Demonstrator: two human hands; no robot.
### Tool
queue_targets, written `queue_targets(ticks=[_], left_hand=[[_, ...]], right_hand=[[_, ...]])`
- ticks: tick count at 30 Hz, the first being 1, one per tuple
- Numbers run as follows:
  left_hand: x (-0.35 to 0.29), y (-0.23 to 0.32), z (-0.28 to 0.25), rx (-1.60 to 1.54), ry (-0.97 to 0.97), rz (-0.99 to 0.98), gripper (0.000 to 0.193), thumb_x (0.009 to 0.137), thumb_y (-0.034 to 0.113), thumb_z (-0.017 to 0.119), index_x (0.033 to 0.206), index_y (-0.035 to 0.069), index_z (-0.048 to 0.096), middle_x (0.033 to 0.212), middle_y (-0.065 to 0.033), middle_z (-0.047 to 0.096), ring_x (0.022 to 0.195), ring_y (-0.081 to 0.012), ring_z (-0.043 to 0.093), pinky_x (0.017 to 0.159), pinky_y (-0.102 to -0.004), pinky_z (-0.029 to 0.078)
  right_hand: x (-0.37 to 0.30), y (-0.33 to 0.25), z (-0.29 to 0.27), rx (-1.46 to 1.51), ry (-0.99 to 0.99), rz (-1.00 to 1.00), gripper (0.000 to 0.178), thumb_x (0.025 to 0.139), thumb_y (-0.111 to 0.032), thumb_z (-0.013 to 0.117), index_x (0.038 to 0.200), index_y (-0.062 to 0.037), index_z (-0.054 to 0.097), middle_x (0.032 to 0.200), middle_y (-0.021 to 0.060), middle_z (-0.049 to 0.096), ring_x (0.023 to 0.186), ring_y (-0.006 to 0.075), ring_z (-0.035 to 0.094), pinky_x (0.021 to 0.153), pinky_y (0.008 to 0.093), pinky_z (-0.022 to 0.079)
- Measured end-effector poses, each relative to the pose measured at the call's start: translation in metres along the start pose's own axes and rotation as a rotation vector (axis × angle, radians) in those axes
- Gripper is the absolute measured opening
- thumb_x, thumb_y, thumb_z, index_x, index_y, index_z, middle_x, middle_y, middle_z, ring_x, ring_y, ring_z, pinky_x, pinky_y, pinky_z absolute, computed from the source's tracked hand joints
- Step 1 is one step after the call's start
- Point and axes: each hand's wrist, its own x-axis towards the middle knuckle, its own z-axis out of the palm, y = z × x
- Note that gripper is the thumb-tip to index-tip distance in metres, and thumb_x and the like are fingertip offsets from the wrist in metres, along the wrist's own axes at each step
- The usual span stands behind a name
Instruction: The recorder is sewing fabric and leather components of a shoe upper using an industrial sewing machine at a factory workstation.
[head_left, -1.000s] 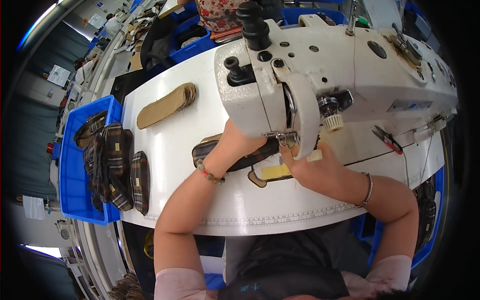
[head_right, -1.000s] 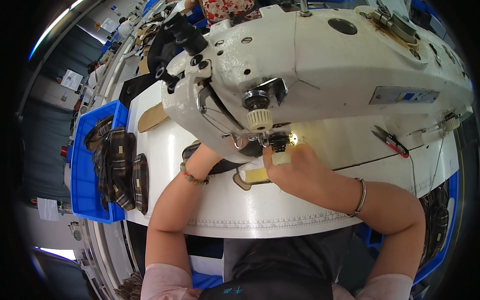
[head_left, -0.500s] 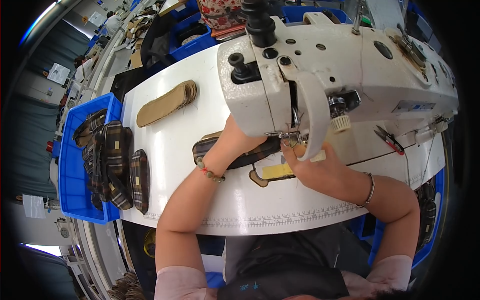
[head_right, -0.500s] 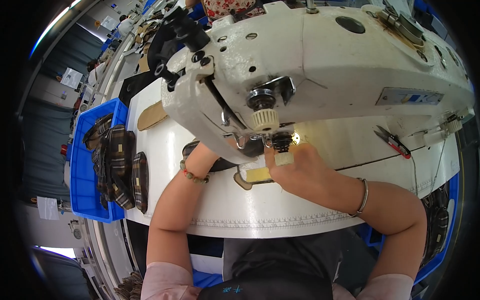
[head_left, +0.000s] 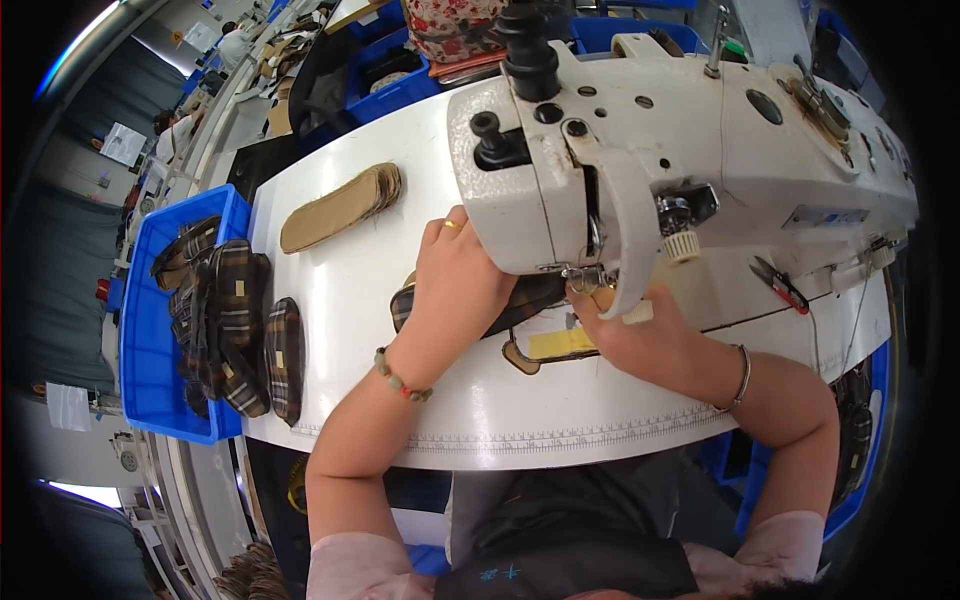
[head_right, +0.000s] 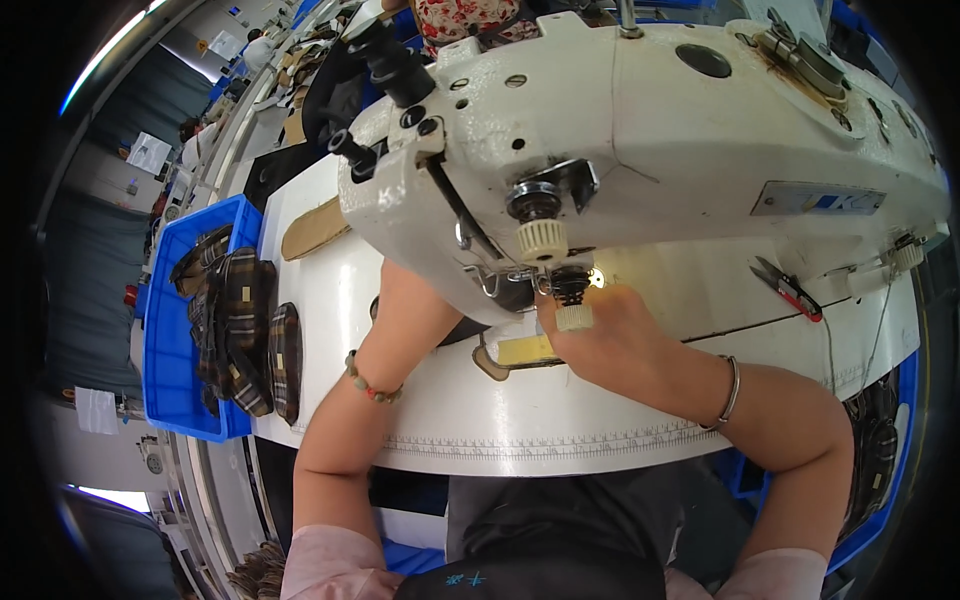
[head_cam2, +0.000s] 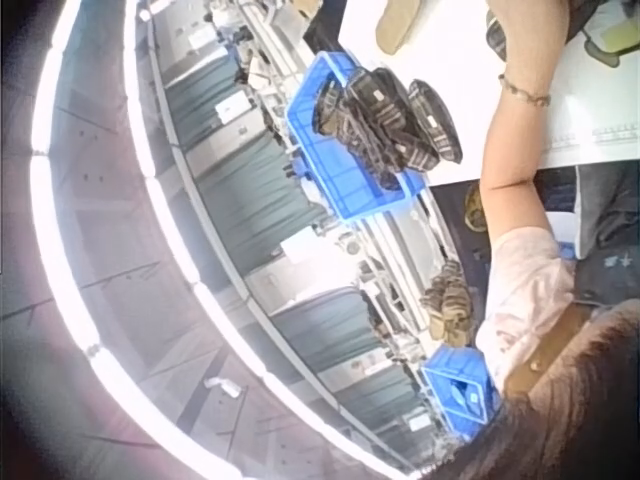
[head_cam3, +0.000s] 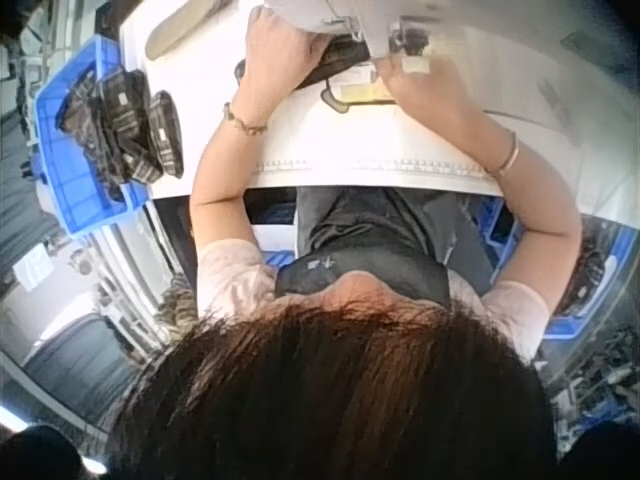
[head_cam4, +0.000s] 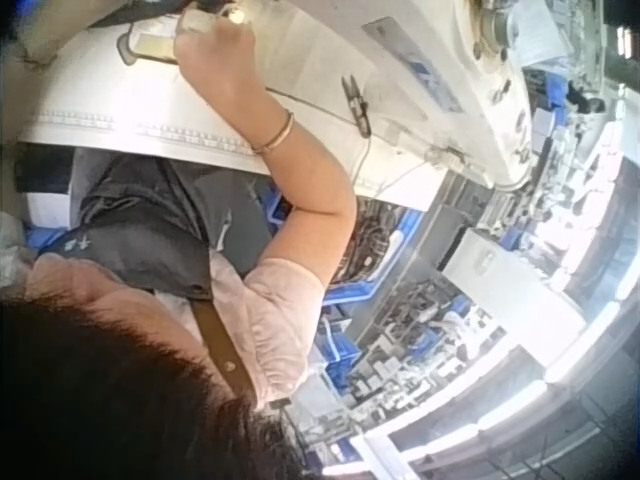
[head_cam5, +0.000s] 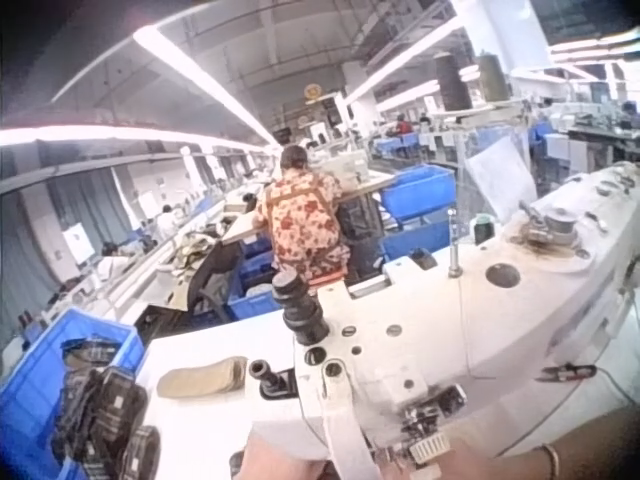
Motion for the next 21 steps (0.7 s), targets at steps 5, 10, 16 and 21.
queue_targets(ticks=[5,10,16,21], left_hand=[[-0.020,-0.005,-0.007,-0.142,-0.069,0.323,0.029,0.077,0.023,0.078,0.105,0.014,0.075,0.104,-0.0019,0.068,0.095,-0.0240,0.063,0.078,-0.0359,0.050],[-0.016,-0.003,0.001,-0.126,-0.059,0.372,0.028,0.079,0.021,0.077,0.106,0.014,0.075,0.102,-0.0015,0.068,0.090,-0.0238,0.065,0.073,-0.0355,0.053],[-0.014,-0.006,0.006,-0.204,-0.031,0.286,0.024,0.082,0.018,0.074,0.106,0.015,0.075,0.100,-0.0045,0.068,0.085,-0.0265,0.067,0.069,-0.0361,0.054],[-0.011,-0.007,0.007,-0.300,-0.034,0.262,0.017,0.083,0.016,0.073,0.101,0.013,0.075,0.097,-0.0060,0.069,0.086,-0.0273,0.067,0.070,-0.0367,0.055]], right_hand=[[0.012,-0.006,0.000,0.370,-0.005,0.336,0.017,0.091,-0.016,0.064,0.099,-0.0036,0.071,0.069,0.0162,0.068,0.064,0.0325,0.068,0.057,0.0405,0.054],[0.012,-0.002,0.004,0.645,0.047,0.527,0.020,0.090,-0.020,0.067,0.085,-0.0009,0.071,0.069,0.0189,0.068,0.069,0.0338,0.070,0.059,0.0399,0.055],[0.023,0.001,-0.003,0.585,0.257,0.259,0.016,0.089,-0.016,0.068,0.082,-0.0017,0.069,0.067,0.0136,0.068,0.063,0.0310,0.069,0.053,0.0372,0.052],[0.016,0.009,0.001,0.455,0.166,0.176,0.005,0.085,-0.005,0.064,0.087,-0.0038,0.069,0.078,0.0083,0.070,0.062,0.0234,0.068,0.051,0.0349,0.051]])
